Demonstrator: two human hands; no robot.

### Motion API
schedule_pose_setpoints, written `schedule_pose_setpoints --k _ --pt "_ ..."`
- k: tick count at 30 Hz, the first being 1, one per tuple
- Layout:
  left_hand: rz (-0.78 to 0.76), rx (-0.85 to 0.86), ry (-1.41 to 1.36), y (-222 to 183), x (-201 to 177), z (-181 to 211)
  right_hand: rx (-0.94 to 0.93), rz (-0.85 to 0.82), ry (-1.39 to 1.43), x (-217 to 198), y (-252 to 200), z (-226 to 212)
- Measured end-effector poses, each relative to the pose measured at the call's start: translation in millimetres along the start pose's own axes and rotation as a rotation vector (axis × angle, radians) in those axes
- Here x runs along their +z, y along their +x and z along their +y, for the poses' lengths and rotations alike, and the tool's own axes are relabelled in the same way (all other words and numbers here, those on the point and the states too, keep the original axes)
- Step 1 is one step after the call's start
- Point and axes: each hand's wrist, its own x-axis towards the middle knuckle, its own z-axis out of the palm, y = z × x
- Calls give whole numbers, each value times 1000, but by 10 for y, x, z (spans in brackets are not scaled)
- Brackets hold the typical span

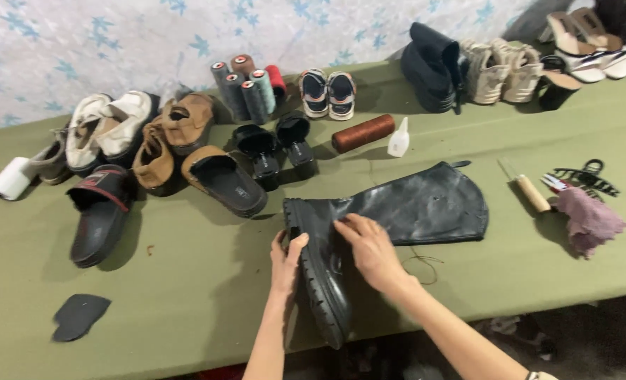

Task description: Hand-stitching and repairing the leather upper of a black boot at a workbench.

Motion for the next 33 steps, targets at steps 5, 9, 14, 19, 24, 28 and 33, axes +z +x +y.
schedule_pose_setpoints --k 5,9,14,19,24,28,33 --pt "-43 -13 -19 -30 -20 70 61 17 -239 -12 -131 576" --pt "-55 -33 -28 -82 -17 143 133 124 -415 -216 -375 1188" --pt "-55 -24 -32 -14 2 79 351 75 -351 -256 -684 1875" --pt "-31 -30 -40 -34 10 89 461 35 -222 -250 -628 1800" --pt "1 -14 -34 182 -20 -144 181 157 26 -289 -172 741" --pt "40 -43 -55 178 -70 -182 -29 59 -130 29 -186 722" --pt "43 -232 -101 -242 -213 411 262 37 -339 -441 -551 1503"
